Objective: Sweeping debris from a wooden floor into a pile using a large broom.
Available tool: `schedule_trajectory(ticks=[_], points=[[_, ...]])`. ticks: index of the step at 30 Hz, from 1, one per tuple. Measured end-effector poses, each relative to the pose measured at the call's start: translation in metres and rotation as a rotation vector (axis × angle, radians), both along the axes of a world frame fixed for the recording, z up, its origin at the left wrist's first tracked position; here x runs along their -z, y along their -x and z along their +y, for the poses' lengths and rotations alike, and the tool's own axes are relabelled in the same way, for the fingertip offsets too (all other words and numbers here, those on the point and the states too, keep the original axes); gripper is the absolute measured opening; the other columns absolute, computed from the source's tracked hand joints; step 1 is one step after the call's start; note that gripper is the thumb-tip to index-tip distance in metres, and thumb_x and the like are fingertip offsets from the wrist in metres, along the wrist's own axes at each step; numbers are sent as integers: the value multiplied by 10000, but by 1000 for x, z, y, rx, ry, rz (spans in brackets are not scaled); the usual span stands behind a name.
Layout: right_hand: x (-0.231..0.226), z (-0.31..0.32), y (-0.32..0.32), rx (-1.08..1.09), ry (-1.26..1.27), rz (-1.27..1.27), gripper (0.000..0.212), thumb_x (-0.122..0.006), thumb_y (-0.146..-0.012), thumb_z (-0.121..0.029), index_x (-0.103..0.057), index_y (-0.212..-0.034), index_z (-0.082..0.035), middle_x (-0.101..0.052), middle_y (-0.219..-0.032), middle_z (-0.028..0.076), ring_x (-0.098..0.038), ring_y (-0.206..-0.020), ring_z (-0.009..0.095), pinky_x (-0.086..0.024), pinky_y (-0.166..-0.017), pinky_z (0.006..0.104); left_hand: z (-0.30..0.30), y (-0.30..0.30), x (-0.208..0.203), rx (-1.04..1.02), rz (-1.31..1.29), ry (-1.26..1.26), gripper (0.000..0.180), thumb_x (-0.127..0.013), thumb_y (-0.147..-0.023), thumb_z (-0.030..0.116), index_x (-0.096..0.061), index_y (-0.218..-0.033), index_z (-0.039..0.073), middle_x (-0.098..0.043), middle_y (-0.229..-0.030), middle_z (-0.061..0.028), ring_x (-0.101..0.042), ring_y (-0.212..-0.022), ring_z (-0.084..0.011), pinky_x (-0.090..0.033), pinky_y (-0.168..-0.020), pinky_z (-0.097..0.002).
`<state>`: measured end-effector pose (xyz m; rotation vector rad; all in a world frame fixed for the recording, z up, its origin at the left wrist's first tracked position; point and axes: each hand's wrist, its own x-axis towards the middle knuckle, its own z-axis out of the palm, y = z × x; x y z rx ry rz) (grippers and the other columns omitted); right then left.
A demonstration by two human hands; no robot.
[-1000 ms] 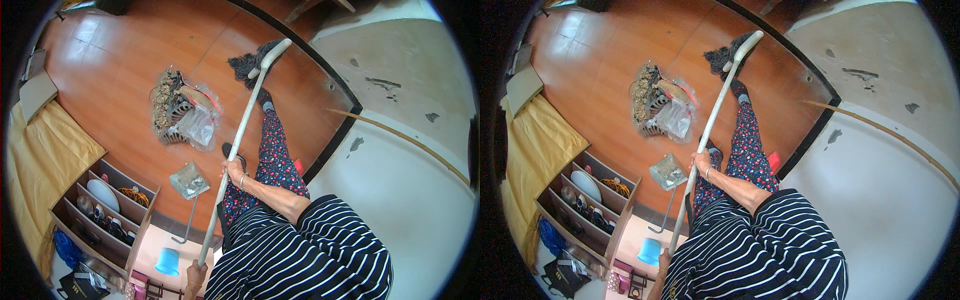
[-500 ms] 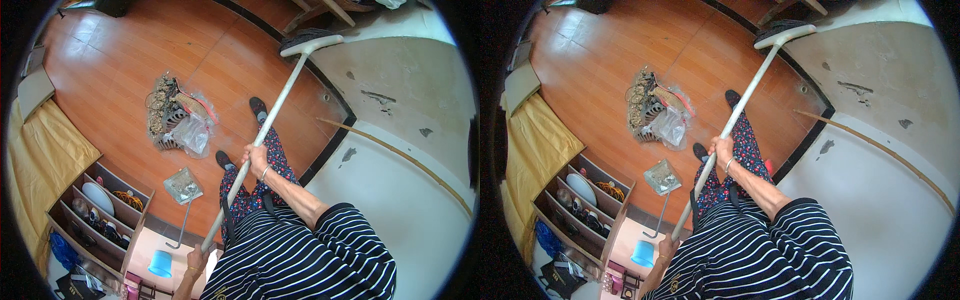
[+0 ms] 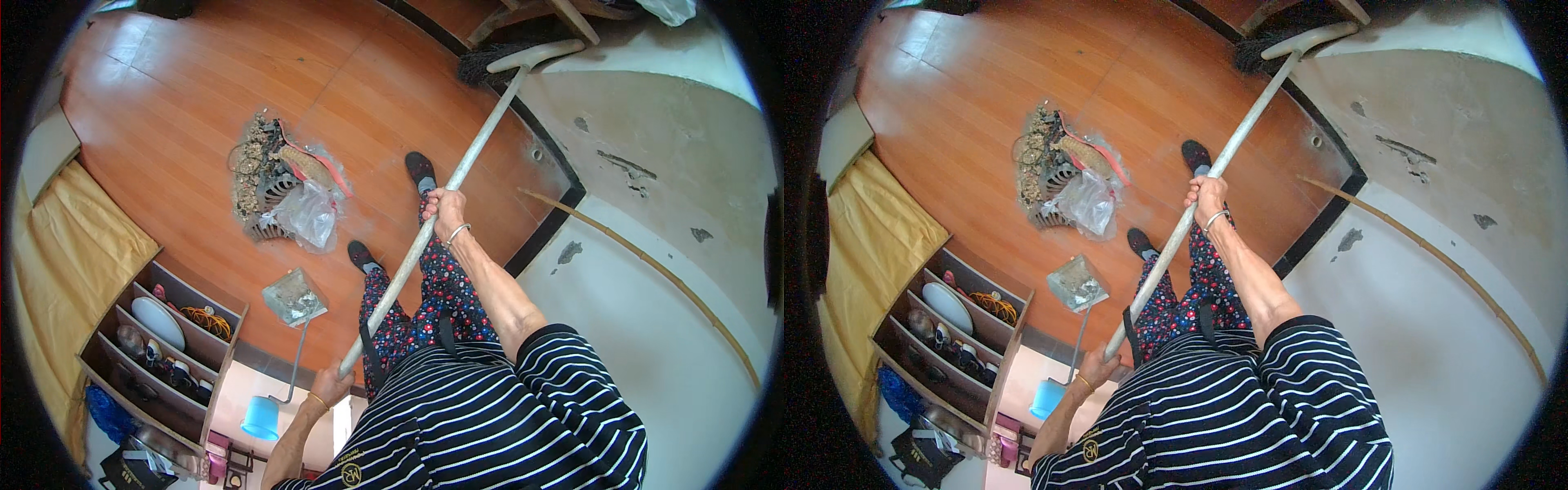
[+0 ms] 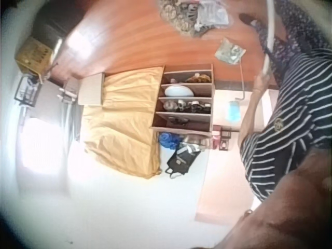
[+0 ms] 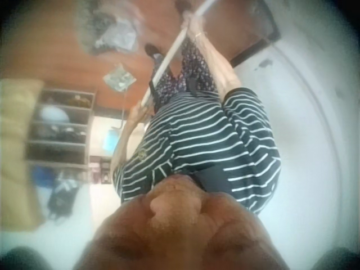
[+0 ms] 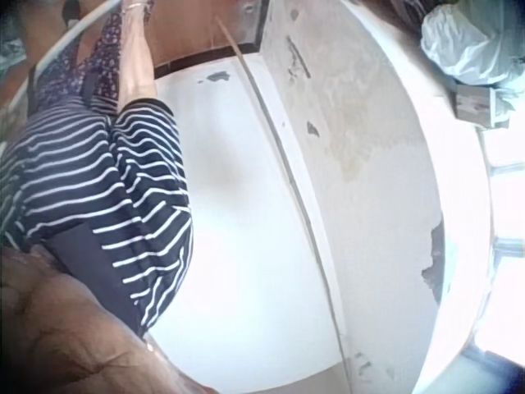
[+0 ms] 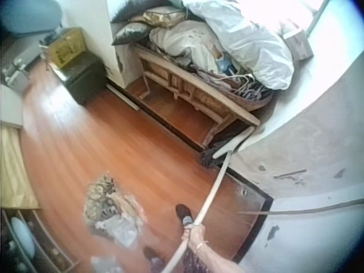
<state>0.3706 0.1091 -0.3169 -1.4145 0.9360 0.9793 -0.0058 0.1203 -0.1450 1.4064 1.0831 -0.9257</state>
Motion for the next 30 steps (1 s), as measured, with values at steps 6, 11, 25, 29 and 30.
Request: schedule_trajectory(ticks=[6, 11, 25, 29, 30], points=[[-1, 7, -11, -206, 84, -183, 116, -465, -723, 24, -404, -642, -31, -376, -525, 47, -366, -379, 136, -344, -329, 308, -18, -5, 13, -121, -25, 22, 272, -572, -742, 226, -537, -882, -5, -589, -704, -229, -606, -666, -353, -468, -596, -403], [1, -9, -10, -227, 52, -176, 115, -479, -703, 40, -380, -709, -17, -409, -519, 55, -399, -353, 141, -360, -289, 294, -42, 9, 26, -317, -2, 246, 196, -598, -746, 115, -535, -893, 1, -568, -648, -110, -586, -611, -164, -463, -560, -324], [45, 15, -89, -213, 190, -394, 69, -376, -741, 47, -376, -712, -15, -395, -506, 57, -384, -344, 149, -323, -290, 300, 0, -83, 87, -91, -64, 149, 190, -545, -735, 137, -519, -859, -5, -577, -708, -215, -596, -680, -351, -463, -615, -390], [67, 21, -152, -250, 217, -466, 39, -409, -741, 9, -377, -737, -13, -398, -507, 47, -376, -334, 140, -308, -282, 296, -4, -134, 133, -144, -77, 170, 238, -558, -728, 150, -505, -896, -10, -577, -709, -233, -599, -683, -370, -461, -613, -416], [75, 25, -166, -256, 200, -464, 39, -409, -741, 9, -377, -737, -13, -398, -507, 47, -376, -334, 140, -308, -282, 296, -4, -144, 145, -187, -80, 159, 258, -564, -724, 162, -501, -904, -11, -576, -709, -240, -598, -681, -378, -461, -615, -423]])
